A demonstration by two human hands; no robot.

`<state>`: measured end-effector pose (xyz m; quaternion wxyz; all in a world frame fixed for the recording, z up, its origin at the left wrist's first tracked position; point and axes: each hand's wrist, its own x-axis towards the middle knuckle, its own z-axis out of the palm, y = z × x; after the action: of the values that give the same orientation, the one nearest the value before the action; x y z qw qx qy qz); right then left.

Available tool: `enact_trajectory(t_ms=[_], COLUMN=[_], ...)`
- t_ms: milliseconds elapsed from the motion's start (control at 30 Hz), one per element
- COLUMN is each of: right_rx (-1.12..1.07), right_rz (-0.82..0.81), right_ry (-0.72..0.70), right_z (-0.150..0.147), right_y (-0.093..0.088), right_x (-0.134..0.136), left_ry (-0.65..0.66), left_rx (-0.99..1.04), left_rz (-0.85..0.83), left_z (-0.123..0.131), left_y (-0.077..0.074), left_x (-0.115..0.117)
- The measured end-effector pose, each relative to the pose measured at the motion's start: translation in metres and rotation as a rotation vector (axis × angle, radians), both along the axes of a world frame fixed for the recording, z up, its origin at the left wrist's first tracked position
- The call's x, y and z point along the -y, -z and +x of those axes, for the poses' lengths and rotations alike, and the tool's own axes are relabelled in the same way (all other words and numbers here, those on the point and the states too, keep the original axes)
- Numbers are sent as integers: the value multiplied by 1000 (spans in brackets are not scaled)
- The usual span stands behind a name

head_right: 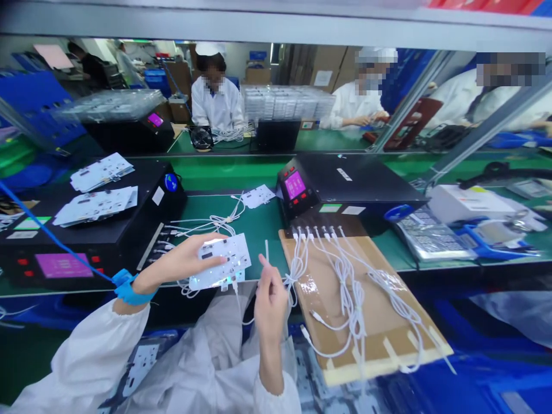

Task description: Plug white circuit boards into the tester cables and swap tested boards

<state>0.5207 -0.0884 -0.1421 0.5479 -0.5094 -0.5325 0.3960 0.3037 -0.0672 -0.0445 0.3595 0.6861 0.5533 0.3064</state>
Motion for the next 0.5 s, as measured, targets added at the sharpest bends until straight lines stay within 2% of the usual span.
enact_trajectory(t_ms=[100,233,367,500], right_rx=[-52,35,115,151], right_rz=[-41,101,236,253], right_ry=[-92,-61,66,71], right_z=[-11,-21,-26,-27], right_y=[-15,-27,-24,-21], right_x=[0,-1,-3,-3], left_ry=[33,65,50,61], left_rx=[-76,-134,-178,-198], left_rz=[4,14,-5,-28], left_z=[10,20,26,32], left_y=[2,4,7,4], left_x=[3,8,10,10])
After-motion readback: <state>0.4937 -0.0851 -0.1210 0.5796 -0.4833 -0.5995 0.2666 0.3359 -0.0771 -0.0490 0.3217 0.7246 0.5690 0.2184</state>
